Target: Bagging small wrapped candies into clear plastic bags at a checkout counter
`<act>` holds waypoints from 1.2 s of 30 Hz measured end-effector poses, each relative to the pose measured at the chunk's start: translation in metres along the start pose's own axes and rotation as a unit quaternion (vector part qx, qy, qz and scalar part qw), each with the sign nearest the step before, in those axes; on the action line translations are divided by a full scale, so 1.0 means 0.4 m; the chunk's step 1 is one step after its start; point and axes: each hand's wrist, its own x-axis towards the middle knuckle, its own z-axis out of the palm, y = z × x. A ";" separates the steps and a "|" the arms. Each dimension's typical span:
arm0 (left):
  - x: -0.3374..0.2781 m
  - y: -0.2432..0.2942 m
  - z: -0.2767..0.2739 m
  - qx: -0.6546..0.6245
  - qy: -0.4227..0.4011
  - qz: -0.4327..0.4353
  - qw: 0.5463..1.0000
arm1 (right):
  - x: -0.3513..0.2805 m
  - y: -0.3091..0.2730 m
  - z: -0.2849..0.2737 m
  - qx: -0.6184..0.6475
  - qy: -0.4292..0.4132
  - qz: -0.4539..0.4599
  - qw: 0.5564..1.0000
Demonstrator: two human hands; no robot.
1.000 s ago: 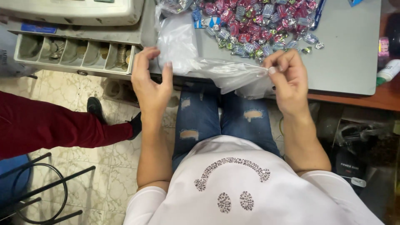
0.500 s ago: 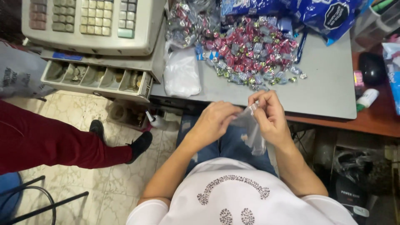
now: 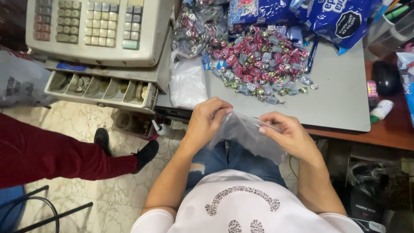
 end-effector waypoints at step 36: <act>0.742 -0.114 -0.128 0.117 0.195 0.211 0.951 | -0.061 0.155 -0.282 0.005 0.304 0.017 0.952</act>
